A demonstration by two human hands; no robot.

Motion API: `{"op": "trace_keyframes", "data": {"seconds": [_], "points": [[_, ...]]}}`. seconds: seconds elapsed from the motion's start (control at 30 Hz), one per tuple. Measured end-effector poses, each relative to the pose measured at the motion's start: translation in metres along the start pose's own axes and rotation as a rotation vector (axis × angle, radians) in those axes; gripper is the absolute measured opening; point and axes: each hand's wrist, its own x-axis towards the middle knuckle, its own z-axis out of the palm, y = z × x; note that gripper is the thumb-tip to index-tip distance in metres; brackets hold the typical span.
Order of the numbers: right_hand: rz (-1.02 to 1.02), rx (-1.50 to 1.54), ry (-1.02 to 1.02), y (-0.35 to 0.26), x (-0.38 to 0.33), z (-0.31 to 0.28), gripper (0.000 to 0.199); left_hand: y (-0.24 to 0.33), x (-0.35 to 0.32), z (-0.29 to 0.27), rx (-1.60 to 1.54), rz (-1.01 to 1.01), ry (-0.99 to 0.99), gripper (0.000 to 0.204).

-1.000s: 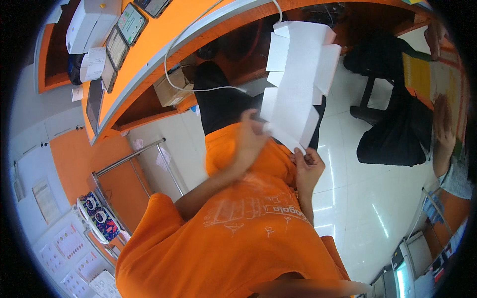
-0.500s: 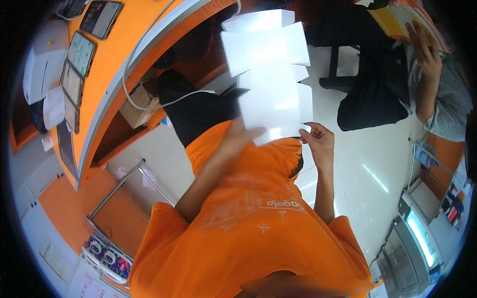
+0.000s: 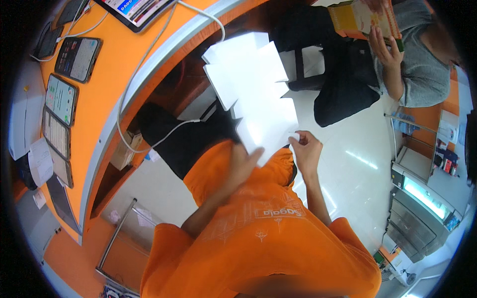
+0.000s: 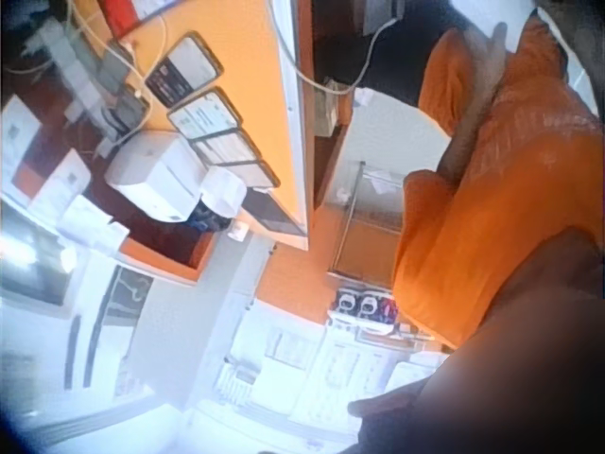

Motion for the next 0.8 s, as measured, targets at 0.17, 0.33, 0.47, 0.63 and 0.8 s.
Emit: {"op": "trace_keyframes", "data": {"seconds": [0.17,0.33,0.47,0.63,0.8], "points": [[-0.196,-0.099,0.144,0.0,-0.016,0.024,0.011,-0.008,0.002,0.0,-0.08,0.047,-0.009,0.024],[-0.402,-0.228,0.148,-0.004,-0.027,0.035,0.022,-0.017,0.003,0.001,-0.123,0.078,0.004,0.023],[-0.347,-0.238,-0.096,-0.018,-0.046,0.026,0.039,-0.025,0.006,0.002,-0.136,0.165,0.017,0.023],[-0.373,-0.447,-0.153,-0.023,-0.046,0.033,0.044,-0.032,0.013,0.006,-0.153,0.313,0.086,0.026],[-0.187,-0.025,0.079,-0.005,-0.03,0.021,0.045,-0.026,0.015,-0.009,0.061,0.223,0.008,0.033]]}}
